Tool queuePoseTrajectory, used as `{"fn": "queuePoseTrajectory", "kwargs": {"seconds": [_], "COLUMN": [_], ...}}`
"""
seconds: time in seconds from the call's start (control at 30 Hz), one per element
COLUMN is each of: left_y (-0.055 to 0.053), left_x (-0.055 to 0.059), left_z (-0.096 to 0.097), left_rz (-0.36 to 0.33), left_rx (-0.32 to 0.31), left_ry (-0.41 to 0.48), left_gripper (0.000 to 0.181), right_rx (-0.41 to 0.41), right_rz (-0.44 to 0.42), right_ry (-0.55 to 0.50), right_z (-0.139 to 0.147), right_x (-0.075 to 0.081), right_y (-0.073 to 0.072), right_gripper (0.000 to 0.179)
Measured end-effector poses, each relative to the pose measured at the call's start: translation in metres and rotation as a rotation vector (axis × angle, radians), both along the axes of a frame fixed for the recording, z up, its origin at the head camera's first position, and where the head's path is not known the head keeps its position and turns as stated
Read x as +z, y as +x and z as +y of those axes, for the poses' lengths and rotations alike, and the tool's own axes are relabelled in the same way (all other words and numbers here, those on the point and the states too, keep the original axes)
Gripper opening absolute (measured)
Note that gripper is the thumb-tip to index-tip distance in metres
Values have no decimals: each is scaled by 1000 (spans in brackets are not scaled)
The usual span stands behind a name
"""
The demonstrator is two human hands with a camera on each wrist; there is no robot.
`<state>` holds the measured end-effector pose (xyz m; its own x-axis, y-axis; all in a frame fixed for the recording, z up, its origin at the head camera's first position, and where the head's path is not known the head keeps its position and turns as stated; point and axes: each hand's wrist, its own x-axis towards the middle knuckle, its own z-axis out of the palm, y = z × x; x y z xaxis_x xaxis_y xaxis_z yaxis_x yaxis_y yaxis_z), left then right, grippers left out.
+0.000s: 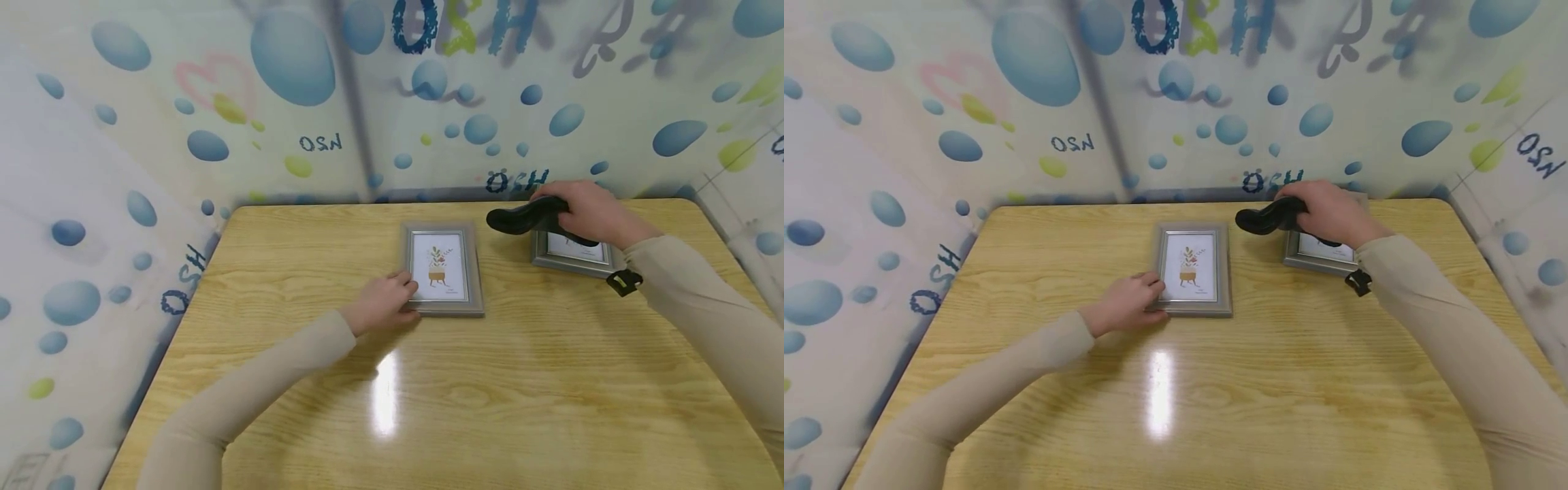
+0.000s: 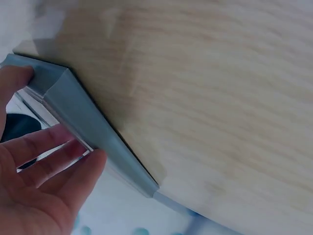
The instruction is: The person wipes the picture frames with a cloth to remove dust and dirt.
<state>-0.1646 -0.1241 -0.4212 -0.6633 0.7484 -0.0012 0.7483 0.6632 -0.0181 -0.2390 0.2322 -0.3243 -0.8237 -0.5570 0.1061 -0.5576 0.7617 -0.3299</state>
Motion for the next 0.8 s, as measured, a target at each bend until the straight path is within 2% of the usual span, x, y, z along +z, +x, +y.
{"fn": "queuePoseTrajectory", "kwargs": {"seconds": [0.33,0.53,0.8], "left_y": [-24,-33,-43], "left_x": [6,10,16], "left_z": [-37,-62,-93], "left_rz": [-72,-107,-169], "left_rx": [130,196,296], "left_ry": [-10,19,-10], "left_gripper": [37,33,32], "right_rx": [-17,-23,-24], "right_rz": [-32,-43,-49], "right_ry": [-4,6,-25], "right_z": [-6,-9,-10], "right_x": [1,1,0], "right_y": [2,3,0], "right_gripper": [40,41,40]}}
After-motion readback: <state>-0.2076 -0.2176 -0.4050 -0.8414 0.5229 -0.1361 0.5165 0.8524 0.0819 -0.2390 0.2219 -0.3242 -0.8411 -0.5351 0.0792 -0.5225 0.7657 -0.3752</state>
